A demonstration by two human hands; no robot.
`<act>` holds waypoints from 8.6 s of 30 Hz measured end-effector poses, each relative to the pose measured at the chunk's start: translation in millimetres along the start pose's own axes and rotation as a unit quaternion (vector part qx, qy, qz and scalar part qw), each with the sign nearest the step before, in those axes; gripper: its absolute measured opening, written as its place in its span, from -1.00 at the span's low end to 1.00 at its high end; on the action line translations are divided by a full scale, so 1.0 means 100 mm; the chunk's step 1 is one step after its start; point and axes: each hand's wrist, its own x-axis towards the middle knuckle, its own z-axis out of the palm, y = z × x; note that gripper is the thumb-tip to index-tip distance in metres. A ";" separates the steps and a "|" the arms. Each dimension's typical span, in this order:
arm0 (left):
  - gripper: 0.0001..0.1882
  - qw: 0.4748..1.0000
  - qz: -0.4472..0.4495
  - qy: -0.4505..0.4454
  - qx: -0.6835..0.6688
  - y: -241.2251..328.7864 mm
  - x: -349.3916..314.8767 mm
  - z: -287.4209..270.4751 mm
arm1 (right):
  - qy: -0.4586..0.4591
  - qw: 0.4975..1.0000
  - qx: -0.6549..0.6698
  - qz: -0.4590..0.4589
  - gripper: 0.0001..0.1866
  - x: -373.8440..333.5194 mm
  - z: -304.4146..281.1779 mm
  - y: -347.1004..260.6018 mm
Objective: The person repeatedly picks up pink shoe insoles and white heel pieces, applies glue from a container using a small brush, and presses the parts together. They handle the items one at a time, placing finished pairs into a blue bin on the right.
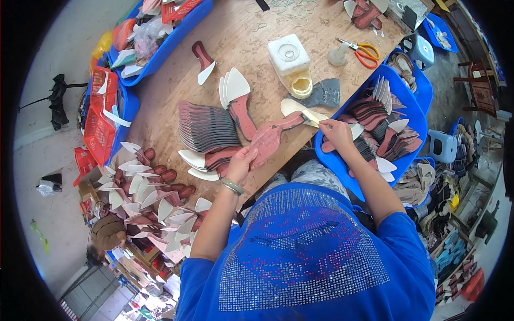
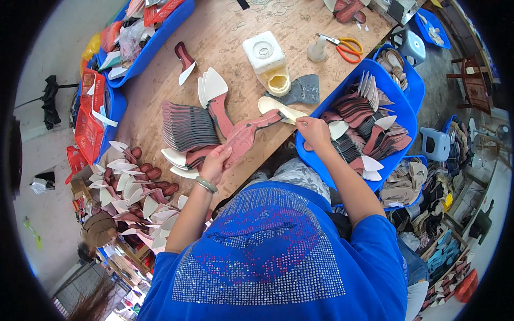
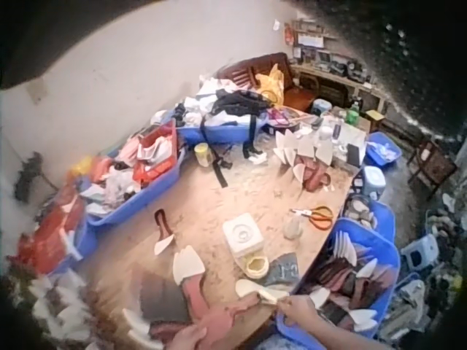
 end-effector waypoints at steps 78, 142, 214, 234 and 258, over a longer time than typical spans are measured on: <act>-0.82 0.993 -0.104 -0.011 0.049 0.24 0.02 0.27 | -0.075 0.994 0.036 -0.075 -0.78 -0.25 -0.14 -0.17; -0.81 0.992 -0.060 0.018 0.109 0.12 0.01 0.37 | 0.038 0.961 -0.158 -0.225 -0.83 0.50 -0.03 -0.10; -0.61 0.735 0.291 0.236 0.566 1.65 1.43 0.07 | -0.005 0.916 0.393 0.074 -0.76 0.12 -0.30 -0.85; -0.74 0.730 0.302 0.234 0.567 1.69 1.53 0.04 | 0.012 0.945 0.322 0.053 -0.76 -0.16 -0.46 -0.34; -0.54 0.407 0.322 0.397 0.757 1.82 1.59 -0.98 | 0.014 0.952 0.302 0.035 -0.77 -0.11 -0.35 -0.42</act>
